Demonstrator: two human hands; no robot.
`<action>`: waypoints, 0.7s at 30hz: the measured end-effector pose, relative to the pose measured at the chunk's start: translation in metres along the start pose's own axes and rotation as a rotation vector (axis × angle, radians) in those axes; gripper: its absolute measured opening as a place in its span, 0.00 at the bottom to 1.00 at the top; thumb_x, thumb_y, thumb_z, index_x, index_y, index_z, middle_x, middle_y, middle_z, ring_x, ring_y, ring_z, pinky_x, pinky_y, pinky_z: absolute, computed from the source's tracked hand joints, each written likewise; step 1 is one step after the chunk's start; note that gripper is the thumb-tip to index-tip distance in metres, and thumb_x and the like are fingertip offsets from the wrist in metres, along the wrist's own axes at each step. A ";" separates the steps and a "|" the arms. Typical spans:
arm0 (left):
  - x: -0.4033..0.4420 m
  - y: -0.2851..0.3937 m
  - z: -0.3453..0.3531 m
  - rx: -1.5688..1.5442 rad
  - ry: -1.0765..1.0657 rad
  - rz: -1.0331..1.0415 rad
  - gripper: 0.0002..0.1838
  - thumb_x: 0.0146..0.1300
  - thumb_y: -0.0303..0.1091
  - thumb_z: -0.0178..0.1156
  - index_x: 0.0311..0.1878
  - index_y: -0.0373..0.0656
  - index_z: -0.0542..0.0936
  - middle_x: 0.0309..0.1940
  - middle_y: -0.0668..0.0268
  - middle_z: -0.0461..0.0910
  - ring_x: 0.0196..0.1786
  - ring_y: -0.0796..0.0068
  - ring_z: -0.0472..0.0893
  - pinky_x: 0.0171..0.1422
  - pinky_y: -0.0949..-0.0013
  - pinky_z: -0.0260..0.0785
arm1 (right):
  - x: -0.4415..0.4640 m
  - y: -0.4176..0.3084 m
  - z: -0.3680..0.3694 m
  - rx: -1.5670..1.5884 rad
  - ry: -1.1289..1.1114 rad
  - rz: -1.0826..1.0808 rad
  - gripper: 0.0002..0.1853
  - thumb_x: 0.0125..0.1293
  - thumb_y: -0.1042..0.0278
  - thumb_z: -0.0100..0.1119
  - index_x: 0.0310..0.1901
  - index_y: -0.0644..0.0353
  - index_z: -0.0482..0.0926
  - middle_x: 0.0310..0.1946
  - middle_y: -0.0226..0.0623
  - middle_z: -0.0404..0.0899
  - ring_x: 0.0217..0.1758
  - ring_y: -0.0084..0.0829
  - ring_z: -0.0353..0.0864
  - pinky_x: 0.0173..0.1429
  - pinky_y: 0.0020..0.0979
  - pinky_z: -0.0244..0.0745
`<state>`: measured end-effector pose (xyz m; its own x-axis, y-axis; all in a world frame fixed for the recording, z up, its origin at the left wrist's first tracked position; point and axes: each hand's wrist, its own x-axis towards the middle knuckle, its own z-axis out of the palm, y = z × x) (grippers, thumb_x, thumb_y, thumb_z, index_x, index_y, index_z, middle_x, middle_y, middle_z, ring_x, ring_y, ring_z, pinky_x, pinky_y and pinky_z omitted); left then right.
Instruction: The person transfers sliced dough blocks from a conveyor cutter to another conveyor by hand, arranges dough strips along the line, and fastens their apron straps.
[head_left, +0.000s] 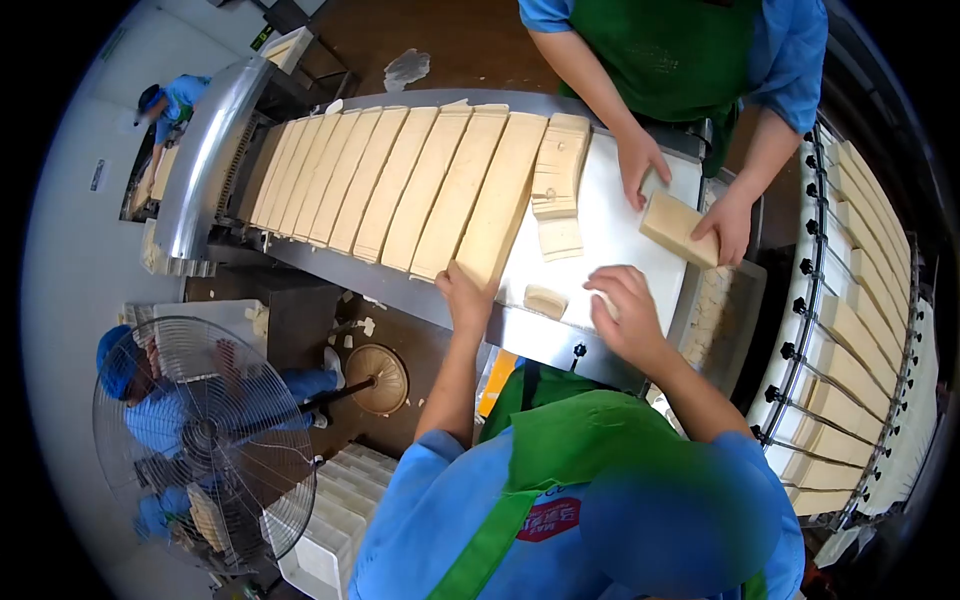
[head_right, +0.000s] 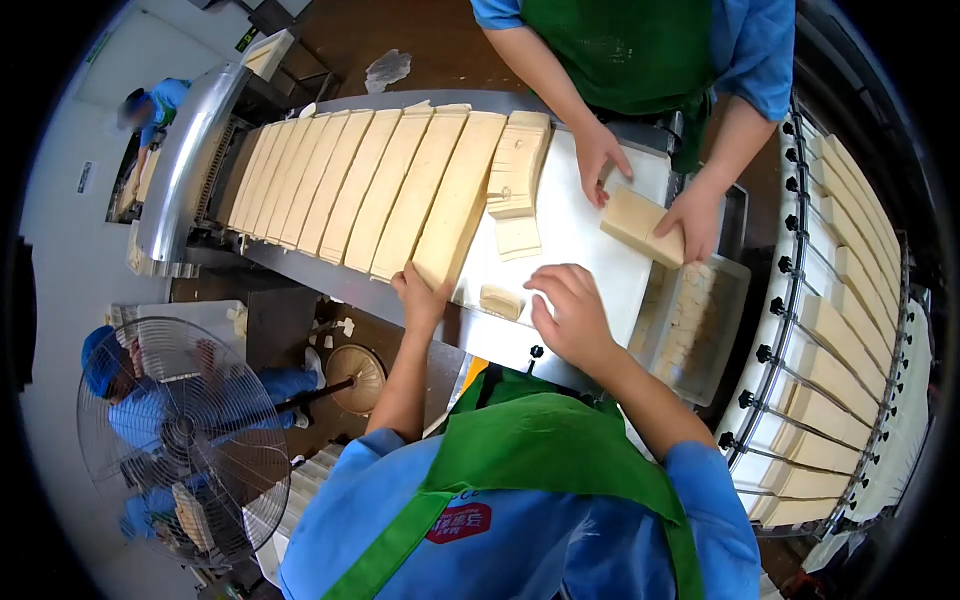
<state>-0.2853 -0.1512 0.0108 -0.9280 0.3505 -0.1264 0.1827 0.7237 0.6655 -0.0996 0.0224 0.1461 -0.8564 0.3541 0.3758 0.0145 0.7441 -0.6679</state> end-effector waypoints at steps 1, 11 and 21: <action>0.001 0.002 -0.002 0.020 -0.006 -0.005 0.44 0.48 0.35 0.73 0.63 0.28 0.58 0.57 0.40 0.57 0.58 0.42 0.65 0.64 0.56 0.62 | 0.011 0.006 0.013 -0.013 -0.029 0.015 0.10 0.56 0.74 0.58 0.41 0.61 0.77 0.42 0.42 0.76 0.49 0.42 0.73 0.55 0.39 0.66; 0.006 0.024 -0.021 0.157 -0.133 0.061 0.40 0.46 0.40 0.73 0.56 0.32 0.61 0.48 0.43 0.65 0.47 0.41 0.74 0.49 0.52 0.72 | 0.148 0.105 0.138 -0.609 -0.086 0.310 0.31 0.62 0.53 0.55 0.63 0.65 0.66 0.63 0.49 0.62 0.66 0.45 0.59 0.69 0.46 0.49; 0.012 0.025 -0.010 0.351 -0.205 0.053 0.47 0.47 0.46 0.72 0.62 0.30 0.58 0.47 0.48 0.67 0.46 0.48 0.76 0.44 0.56 0.76 | 0.250 0.133 0.157 -0.735 -0.335 0.584 0.37 0.66 0.34 0.39 0.68 0.53 0.63 0.69 0.52 0.57 0.73 0.47 0.51 0.74 0.48 0.40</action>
<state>-0.2950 -0.1344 0.0334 -0.8368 0.4783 -0.2667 0.3609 0.8479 0.3883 -0.3925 0.1207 0.0506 -0.7128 0.6825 -0.1616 0.6991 0.7101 -0.0841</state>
